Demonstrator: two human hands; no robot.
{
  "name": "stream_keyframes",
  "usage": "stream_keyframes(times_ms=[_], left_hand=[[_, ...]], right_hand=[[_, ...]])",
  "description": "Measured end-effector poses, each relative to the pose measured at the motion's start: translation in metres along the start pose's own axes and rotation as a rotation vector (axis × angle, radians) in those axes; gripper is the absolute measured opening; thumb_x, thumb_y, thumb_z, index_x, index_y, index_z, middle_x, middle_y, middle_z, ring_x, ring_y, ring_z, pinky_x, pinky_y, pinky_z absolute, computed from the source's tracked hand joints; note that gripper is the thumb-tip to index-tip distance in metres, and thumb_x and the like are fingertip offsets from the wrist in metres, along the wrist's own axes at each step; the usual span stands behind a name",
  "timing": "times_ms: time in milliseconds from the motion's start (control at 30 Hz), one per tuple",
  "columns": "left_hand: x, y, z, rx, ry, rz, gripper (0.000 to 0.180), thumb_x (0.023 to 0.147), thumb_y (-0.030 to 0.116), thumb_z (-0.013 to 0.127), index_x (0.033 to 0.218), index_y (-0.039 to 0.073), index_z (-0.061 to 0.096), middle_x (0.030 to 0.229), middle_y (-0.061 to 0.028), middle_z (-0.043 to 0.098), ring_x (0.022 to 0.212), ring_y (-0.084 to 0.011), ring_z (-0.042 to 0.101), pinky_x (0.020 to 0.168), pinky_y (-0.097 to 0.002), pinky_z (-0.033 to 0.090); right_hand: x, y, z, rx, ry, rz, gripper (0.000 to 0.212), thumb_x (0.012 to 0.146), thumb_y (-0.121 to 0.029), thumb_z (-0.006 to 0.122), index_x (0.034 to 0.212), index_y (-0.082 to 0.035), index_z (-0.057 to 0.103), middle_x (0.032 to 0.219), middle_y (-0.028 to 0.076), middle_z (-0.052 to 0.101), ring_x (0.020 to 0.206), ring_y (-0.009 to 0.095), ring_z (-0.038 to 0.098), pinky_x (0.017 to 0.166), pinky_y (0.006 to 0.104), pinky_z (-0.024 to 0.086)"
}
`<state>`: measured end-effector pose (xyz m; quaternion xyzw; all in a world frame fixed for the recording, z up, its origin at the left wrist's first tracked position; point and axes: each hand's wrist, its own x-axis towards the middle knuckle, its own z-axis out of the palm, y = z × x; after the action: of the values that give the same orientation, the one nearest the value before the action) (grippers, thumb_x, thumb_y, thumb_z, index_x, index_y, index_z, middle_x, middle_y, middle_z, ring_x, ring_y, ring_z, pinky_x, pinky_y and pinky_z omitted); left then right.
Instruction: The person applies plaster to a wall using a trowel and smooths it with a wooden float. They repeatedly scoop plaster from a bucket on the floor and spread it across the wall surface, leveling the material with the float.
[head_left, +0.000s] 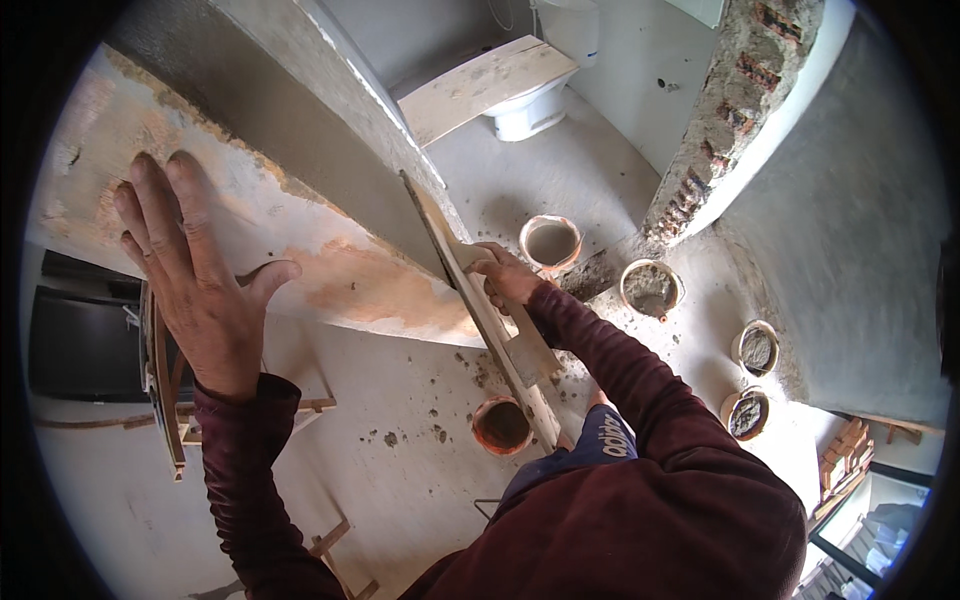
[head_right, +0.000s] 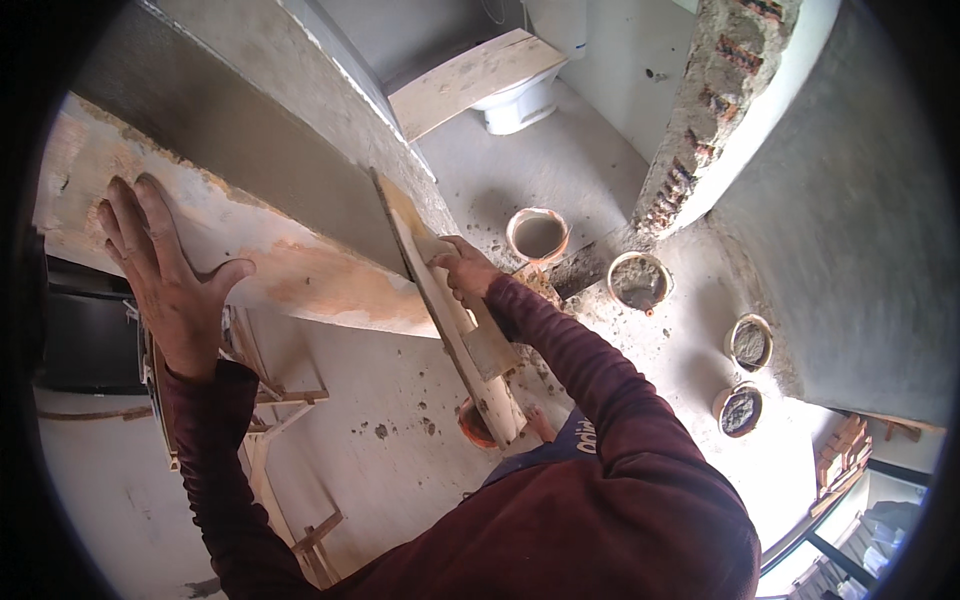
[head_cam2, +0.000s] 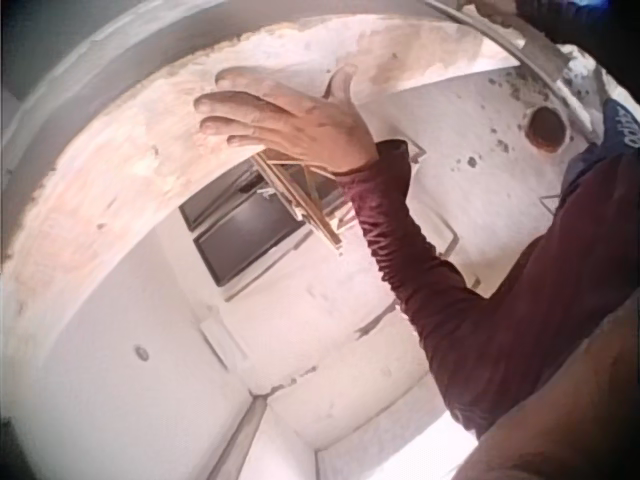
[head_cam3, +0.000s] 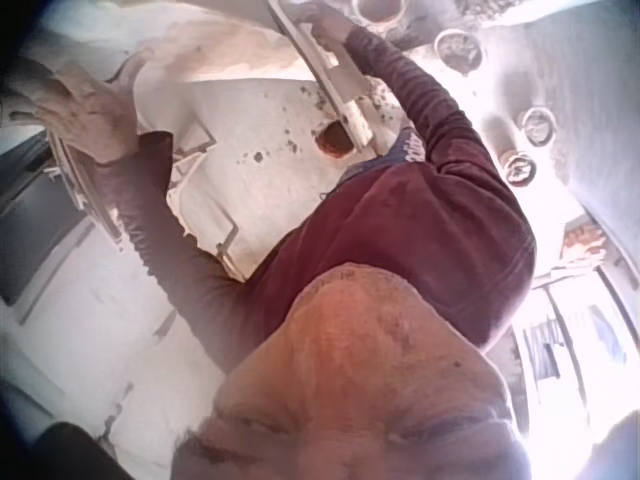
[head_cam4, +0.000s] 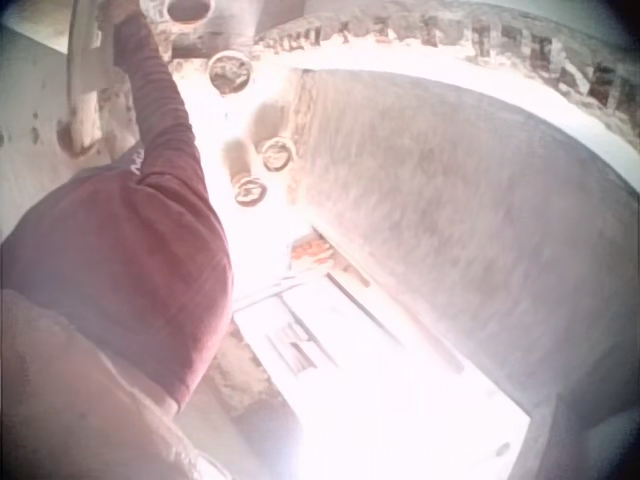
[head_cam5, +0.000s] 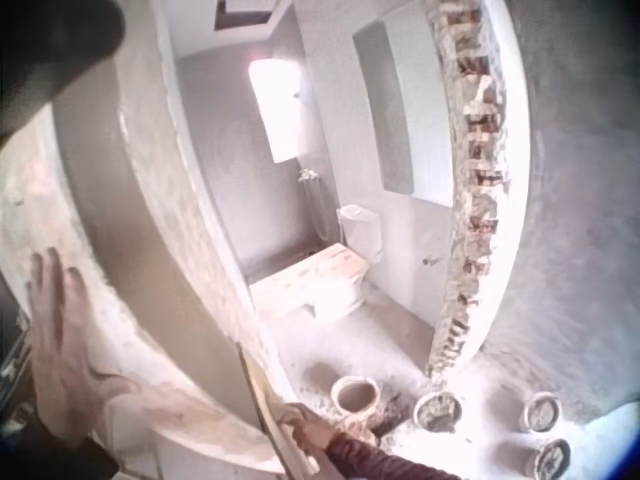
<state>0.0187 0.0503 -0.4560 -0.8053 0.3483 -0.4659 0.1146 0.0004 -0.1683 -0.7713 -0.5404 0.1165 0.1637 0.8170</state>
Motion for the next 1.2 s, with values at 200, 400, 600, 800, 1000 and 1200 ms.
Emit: stream_keyframes(times_ms=[200,400,600,800,1000,1200], left_hand=[[0.001,0.002,-0.006,-0.035,-0.053,-0.036,0.127,0.048,0.032,0.086,0.154,0.011,0.019,0.158,-0.0207,0.017,0.144,-0.0465,0.016,0.115,-0.0579,0.023],[0.001,0.001,-0.008,-0.042,-0.038,-0.015,0.127,0.049,0.031,0.087,0.154,0.01,0.019,0.159,-0.0206,0.016,0.143,-0.047,0.018,0.114,-0.0577,0.023],[0.0,-0.001,-0.007,-0.043,-0.033,0.021,0.127,0.05,0.04,0.085,0.154,0.007,0.018,0.159,-0.0209,0.016,0.143,-0.0468,0.018,0.114,-0.057,0.024],[0.001,0.001,-0.008,-0.023,-0.049,-0.008,0.127,0.051,0.041,0.085,0.154,0.007,0.017,0.159,-0.0217,0.015,0.144,-0.047,0.017,0.115,-0.0564,0.023],[-0.001,0.0,-0.01,-0.082,-0.032,-0.012,0.126,0.05,0.038,0.083,0.155,0.013,0.017,0.161,-0.0168,0.013,0.147,-0.0431,0.011,0.114,-0.0578,0.022],[-0.001,-0.001,-0.008,-0.072,-0.032,-0.012,0.129,0.048,0.037,0.085,0.155,0.013,0.017,0.161,-0.0173,0.012,0.146,-0.0438,0.011,0.113,-0.0594,0.024]], right_hand=[[-0.016,-0.032,0.013,-0.062,-0.031,-0.133,0.055,0.09,-0.028,0.058,0.139,-0.011,0.038,0.062,0.004,0.049,0.046,0.014,0.051,0.04,0.0308,0.044],[-0.043,-0.067,0.033,-0.038,-0.106,-0.296,0.047,0.094,-0.025,0.054,0.136,-0.01,0.04,0.06,0.004,0.049,0.04,0.013,0.047,0.036,0.0288,0.042],[-0.042,-0.07,0.011,0.023,0.039,-0.283,0.046,0.095,-0.035,0.055,0.134,-0.012,0.044,0.063,0.004,0.049,0.043,0.014,0.049,0.038,0.0299,0.043],[0.021,0.002,-0.01,-0.082,0.108,-0.089,0.047,0.089,-0.03,0.054,0.132,-0.012,0.046,0.067,0.007,0.051,0.047,0.018,0.052,0.039,0.0351,0.046],[-0.005,-0.026,0.012,-0.117,0.039,-0.086,0.053,0.088,-0.03,0.055,0.136,-0.012,0.042,0.067,0.006,0.051,0.047,0.017,0.052,0.039,0.0341,0.046],[-0.026,-0.053,0.027,-0.113,0.005,-0.142,0.048,0.091,-0.029,0.053,0.134,-0.01,0.042,0.067,0.003,0.048,0.045,0.012,0.049,0.037,0.0293,0.045]])
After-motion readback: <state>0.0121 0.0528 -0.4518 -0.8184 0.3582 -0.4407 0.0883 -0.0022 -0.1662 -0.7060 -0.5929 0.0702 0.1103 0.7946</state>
